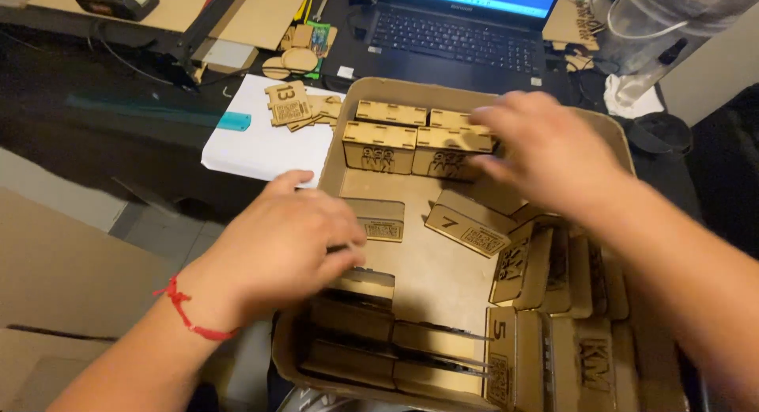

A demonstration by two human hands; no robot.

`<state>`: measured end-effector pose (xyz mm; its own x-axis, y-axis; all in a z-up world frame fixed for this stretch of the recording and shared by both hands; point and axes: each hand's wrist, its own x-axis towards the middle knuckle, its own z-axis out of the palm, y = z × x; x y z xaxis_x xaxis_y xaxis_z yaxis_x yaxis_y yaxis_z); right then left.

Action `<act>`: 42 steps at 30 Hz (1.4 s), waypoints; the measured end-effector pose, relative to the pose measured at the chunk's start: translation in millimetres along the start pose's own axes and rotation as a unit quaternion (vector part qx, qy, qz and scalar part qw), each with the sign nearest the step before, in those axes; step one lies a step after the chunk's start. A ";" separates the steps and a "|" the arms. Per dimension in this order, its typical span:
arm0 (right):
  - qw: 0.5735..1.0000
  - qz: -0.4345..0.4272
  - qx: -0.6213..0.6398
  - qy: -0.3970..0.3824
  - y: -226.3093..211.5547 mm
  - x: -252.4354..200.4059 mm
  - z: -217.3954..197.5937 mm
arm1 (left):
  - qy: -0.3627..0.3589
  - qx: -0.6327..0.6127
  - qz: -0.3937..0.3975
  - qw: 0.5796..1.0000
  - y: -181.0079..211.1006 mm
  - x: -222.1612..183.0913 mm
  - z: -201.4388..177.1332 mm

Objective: Organizing laser-cut wooden menu holders into a partitioned box for storage or shipping.

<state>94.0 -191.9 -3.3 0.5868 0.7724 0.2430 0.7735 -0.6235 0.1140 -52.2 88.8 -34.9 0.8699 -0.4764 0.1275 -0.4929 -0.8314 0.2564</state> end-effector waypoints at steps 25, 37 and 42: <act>0.974 -0.083 0.198 -0.078 -49.7 -116.0 -22.7 | -0.253 0.137 0.023 0.958 7.7 39.3 3.3; 0.787 0.325 0.520 -0.069 -67.4 -111.1 -20.6 | -0.135 -0.122 -0.022 0.983 26.1 68.1 -62.6; 0.506 0.366 0.772 -0.118 -94.3 -95.7 -28.5 | -0.210 -0.189 -0.117 0.952 50.8 74.1 -82.6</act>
<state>-41.9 -210.5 -9.8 0.7234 0.5093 -0.4662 -0.5128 -0.0560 -0.8567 -11.4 34.8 66.7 0.8330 -0.4288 -0.3497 -0.1755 -0.8041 0.5680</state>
